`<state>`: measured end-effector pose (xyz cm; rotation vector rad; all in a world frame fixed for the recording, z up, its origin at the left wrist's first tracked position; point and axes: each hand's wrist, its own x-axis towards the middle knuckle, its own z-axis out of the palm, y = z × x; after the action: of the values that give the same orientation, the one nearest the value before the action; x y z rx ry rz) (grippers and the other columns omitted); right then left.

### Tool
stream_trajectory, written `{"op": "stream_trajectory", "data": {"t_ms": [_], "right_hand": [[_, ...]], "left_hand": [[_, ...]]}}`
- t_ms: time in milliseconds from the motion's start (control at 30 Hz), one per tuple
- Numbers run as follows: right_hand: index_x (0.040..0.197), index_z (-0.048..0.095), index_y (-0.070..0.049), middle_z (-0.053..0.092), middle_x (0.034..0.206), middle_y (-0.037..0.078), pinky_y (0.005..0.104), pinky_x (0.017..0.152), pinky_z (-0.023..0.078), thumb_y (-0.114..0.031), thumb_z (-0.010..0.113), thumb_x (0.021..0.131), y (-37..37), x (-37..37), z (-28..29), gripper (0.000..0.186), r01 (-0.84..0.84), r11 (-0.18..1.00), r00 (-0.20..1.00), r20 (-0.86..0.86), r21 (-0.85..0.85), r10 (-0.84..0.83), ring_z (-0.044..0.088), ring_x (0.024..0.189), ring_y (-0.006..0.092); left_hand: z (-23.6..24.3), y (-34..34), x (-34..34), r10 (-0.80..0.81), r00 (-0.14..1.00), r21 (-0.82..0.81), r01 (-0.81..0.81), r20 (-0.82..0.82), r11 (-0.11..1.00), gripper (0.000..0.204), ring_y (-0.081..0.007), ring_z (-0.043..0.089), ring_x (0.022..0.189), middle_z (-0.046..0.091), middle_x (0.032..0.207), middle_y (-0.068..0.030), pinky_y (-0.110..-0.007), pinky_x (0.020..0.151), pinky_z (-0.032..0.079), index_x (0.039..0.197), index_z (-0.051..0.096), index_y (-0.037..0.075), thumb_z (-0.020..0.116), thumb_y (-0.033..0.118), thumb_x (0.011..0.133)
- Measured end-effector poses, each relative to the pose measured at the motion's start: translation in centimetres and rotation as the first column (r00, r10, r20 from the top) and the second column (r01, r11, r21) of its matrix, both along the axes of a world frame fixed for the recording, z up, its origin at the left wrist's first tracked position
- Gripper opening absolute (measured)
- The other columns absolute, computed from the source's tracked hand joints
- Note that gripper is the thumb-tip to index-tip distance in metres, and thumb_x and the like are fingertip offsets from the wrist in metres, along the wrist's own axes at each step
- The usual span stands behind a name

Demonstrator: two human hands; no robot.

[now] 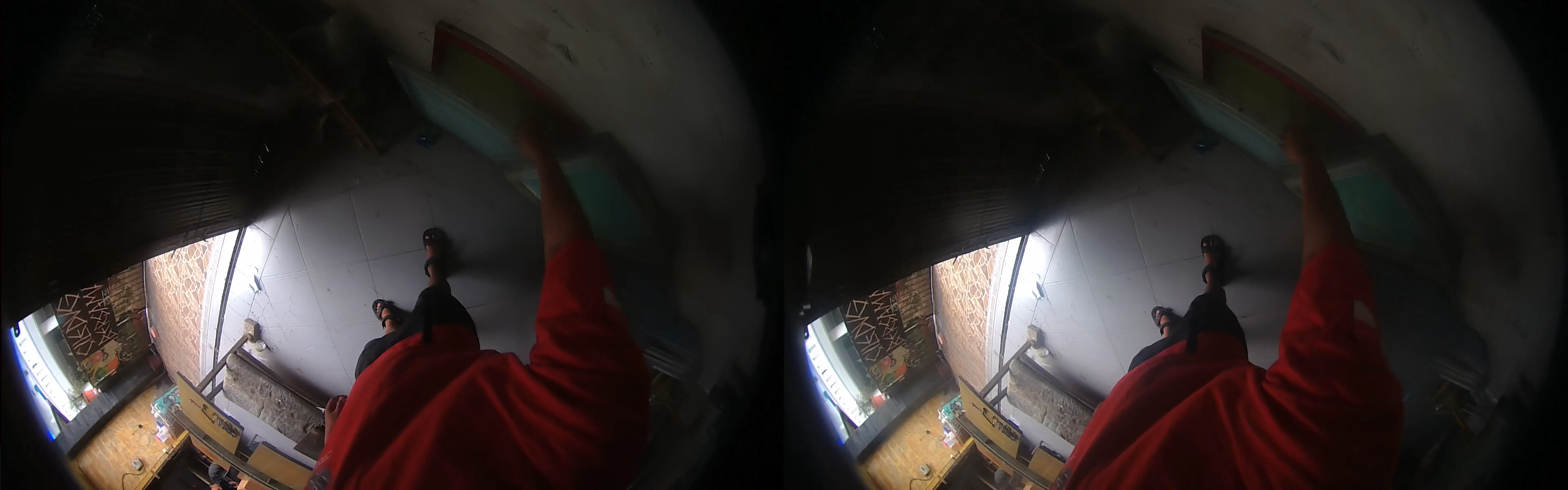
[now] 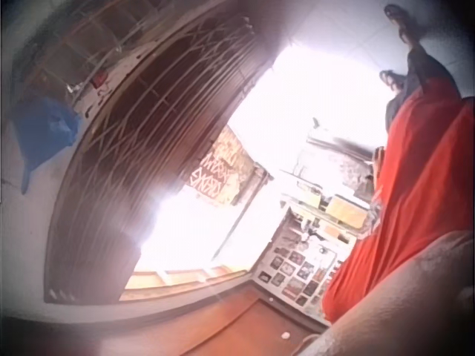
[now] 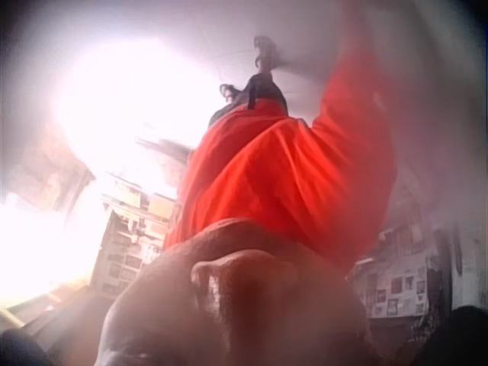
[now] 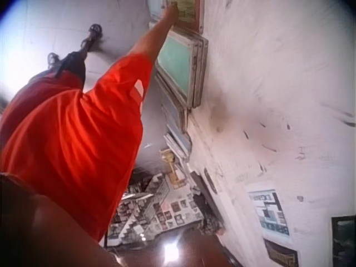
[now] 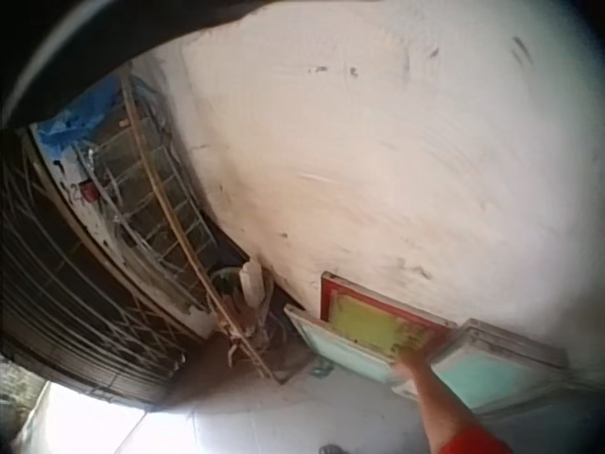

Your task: The person picks up and places two screen-printing frames onto a printing table, securing each one by tightening the metal clamps with their hands.

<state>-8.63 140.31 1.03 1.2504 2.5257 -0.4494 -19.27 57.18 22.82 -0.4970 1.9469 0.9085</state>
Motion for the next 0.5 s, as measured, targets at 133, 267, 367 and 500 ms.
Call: {"op": "stream_trajectory", "data": {"t_ms": [133,267,367,500], "right_hand": [[0.124,0.053,-0.001,0.061,0.105,0.024,0.0439,0.086,0.048,-0.032,0.066,0.082,-6.5,-3.1,2.7,0.054,-0.233,0.97,0.96,-0.176,-0.066,0.218,0.061,0.094,0.0352],[0.126,0.047,0.003,0.059,0.105,0.019,0.0385,0.082,0.047,-0.033,0.069,0.079,-15.4,-10.9,9.7,0.063,0.106,0.664,0.954,-0.111,-0.74,-0.277,0.057,0.098,0.0244],[0.111,0.05,0.006,0.057,0.084,0.014,0.0345,0.064,0.046,-0.031,0.071,0.077,-23.0,-15.1,15.1,0.054,0.101,0.587,0.824,-0.264,-0.803,-0.502,0.057,0.079,0.0207],[0.106,0.054,0.003,0.057,0.087,0.011,0.0321,0.069,0.045,-0.031,0.072,0.077,-30.5,-17.9,22.6,0.048,0.001,0.49,0.677,-0.36,-0.872,-0.642,0.056,0.084,0.0177]], "left_hand": [[-0.6,2.1,1.0,-0.146,0.978,-0.059,0.138,-0.149,0.989,0.022,-0.0156,0.06,0.072,0.064,0.081,-0.0082,-0.031,0.065,0.048,0.102,0.059,-0.001,0.055,0.019,0.094],[-0.4,7.5,-0.2,-0.405,0.823,-0.116,0.393,-0.397,0.912,0.023,-0.0198,0.062,0.076,0.063,0.085,-0.0103,-0.033,0.07,0.049,0.105,0.058,0.0,0.062,0.015,0.087],[-0.6,14.0,-1.3,-0.458,0.705,-0.08,0.498,-0.541,0.863,0.037,-0.0251,0.062,0.085,0.061,0.103,-0.0134,-0.035,0.074,0.049,0.114,0.054,0.002,0.068,0.015,0.082],[-1.0,21.8,-3.0,-0.577,0.542,-0.007,0.725,-0.611,0.688,0.075,-0.0381,0.052,0.115,0.046,0.131,-0.021,-0.044,0.093,0.046,0.136,0.037,0.005,0.076,0.024,0.074]]}}
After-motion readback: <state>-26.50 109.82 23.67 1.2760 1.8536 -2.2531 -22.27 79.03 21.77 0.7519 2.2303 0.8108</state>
